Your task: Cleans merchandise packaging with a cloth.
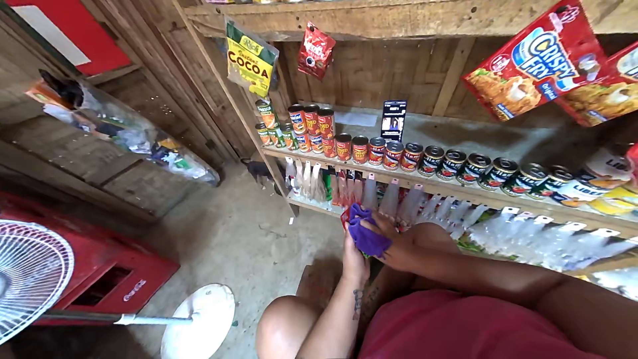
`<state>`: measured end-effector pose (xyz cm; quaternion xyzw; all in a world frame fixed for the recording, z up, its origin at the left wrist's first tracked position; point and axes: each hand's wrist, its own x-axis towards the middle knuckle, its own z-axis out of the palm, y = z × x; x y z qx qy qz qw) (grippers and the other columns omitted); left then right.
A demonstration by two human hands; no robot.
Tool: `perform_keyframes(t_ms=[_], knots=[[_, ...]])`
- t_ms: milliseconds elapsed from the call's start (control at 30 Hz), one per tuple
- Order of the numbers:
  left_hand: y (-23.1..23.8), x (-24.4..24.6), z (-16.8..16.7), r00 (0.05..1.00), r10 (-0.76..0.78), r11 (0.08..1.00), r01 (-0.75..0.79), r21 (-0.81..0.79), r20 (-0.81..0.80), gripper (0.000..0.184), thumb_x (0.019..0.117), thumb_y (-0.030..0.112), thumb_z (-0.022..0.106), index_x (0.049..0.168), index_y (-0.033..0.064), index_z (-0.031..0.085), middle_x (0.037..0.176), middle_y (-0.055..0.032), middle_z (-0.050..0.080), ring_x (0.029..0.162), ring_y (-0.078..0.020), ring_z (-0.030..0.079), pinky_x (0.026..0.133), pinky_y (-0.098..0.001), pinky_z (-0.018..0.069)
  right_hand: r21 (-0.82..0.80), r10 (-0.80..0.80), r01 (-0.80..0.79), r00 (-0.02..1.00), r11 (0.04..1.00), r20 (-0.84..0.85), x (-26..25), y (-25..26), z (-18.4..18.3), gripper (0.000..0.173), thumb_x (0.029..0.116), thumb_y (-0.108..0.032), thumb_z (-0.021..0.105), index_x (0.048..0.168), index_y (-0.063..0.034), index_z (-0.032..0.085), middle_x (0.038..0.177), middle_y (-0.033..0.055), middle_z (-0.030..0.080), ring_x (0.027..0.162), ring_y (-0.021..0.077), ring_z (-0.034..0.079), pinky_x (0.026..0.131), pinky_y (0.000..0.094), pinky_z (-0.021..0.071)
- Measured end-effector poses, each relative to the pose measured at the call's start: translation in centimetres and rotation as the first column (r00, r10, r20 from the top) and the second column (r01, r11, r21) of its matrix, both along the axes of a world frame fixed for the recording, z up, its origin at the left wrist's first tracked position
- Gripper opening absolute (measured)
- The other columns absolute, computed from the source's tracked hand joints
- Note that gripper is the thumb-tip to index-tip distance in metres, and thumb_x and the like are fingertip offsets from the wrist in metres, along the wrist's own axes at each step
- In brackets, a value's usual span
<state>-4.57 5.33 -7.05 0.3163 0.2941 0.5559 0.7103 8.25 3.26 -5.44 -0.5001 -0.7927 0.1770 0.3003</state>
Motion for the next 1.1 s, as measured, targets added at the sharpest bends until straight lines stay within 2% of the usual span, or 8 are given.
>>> perform_keyframes(t_ms=[133,267,333,400,467,800,1000,1100], knots=[[0.1,0.1,0.0,1.0,-0.005,1.0,0.005,0.011,0.016,0.055,0.11,0.037,0.009,0.139,0.008,0.047,0.118,-0.0047,0.066,0.109,-0.0111,0.064,0.094,-0.0325,0.0542,-0.006,-0.015,0.015,1.0,1.0,0.014,-0.1,0.0,0.4,0.059,0.0984,-0.019,0.058,0.154,-0.0041,0.044,0.159,0.0291,0.036,0.151,0.0409,0.029,0.125,0.0505,0.0247],[0.1,0.2,0.1,1.0,-0.011,1.0,0.011,-0.015,0.02,0.055,0.1103,0.037,0.01,0.14,0.0069,0.046,0.119,-0.006,0.065,0.11,-0.0122,0.063,0.094,-0.0333,0.0537,-0.239,-0.017,0.047,0.992,0.97,0.124,-0.2,-0.1,2.7,0.057,0.1029,-0.02,0.051,0.157,-0.0055,0.039,0.165,0.0207,0.03,0.156,0.0381,0.018,0.128,0.0492,0.012],[0.0,0.2,0.1,1.0,-0.016,1.0,0.016,-0.023,0.016,0.055,0.1105,0.037,0.01,0.141,0.0074,0.045,0.12,-0.0063,0.065,0.11,-0.0121,0.063,0.094,-0.0332,0.0537,-0.209,-0.026,0.049,0.994,0.977,0.11,-0.2,-0.2,2.2,0.057,0.102,-0.02,0.052,0.156,-0.0053,0.04,0.164,0.0217,0.031,0.156,0.0386,0.019,0.128,0.0495,0.0135],[0.0,0.1,0.1,1.0,-0.016,1.0,0.016,-0.023,0.012,0.055,0.1104,0.037,0.01,0.141,0.008,0.045,0.118,-0.0057,0.065,0.109,-0.0115,0.064,0.093,-0.0326,0.0542,-0.053,-0.04,0.043,0.998,0.998,0.049,-0.1,-0.3,0.5,0.059,0.0982,-0.019,0.058,0.153,-0.0042,0.045,0.16,0.0284,0.034,0.152,0.0423,0.027,0.125,0.0515,0.0225],[0.0,0.1,0.1,1.0,-0.017,1.0,0.017,-0.021,0.013,0.054,0.1104,0.037,0.01,0.14,0.0084,0.045,0.117,-0.005,0.066,0.107,-0.011,0.064,0.092,-0.0319,0.0546,0.0,-0.034,0.034,0.999,0.999,0.027,-0.1,-0.3,-0.1,0.061,0.0962,-0.018,0.061,0.153,-0.0046,0.045,0.159,0.0312,0.034,0.151,0.0438,0.028,0.124,0.052,0.0255],[0.1,0.1,-0.1,0.999,-0.022,1.0,0.022,-0.009,0.027,0.052,0.1111,0.036,0.013,0.141,0.007,0.045,0.12,-0.0054,0.065,0.111,-0.0114,0.063,0.095,-0.0322,0.0534,-0.015,-0.04,0.04,0.999,0.999,0.028,0.0,-0.2,-0.5,0.062,0.0963,-0.02,0.061,0.154,-0.0044,0.044,0.159,0.0306,0.034,0.151,0.0418,0.029,0.124,0.0505,0.0251],[0.1,0.1,-0.1,0.999,-0.026,0.999,0.025,-0.027,-0.028,0.054,0.1108,0.038,0.014,0.147,0.0069,0.039,0.126,-0.0077,0.062,0.113,-0.0121,0.062,0.096,-0.0325,0.0525,-0.05,-0.048,0.048,0.999,0.998,0.01,0.0,-0.2,-0.8,0.062,0.0968,-0.02,0.06,0.154,-0.0033,0.043,0.16,0.0303,0.032,0.152,0.0418,0.028,0.125,0.0505,0.0241],[0.2,0.0,-0.2,0.998,-0.035,0.999,0.034,-0.021,-0.06,0.055,0.1108,0.038,0.015,0.153,0.0067,0.031,0.135,-0.0097,0.058,0.119,-0.0131,0.059,0.1,-0.0327,0.05,-0.044,-0.043,0.041,0.998,0.998,-0.046,0.0,-0.1,-0.8,0.059,0.0967,-0.018,0.061,0.151,0.0001,0.046,0.158,0.0304,0.036,0.151,0.0408,0.031,0.125,0.0485,0.0252]])
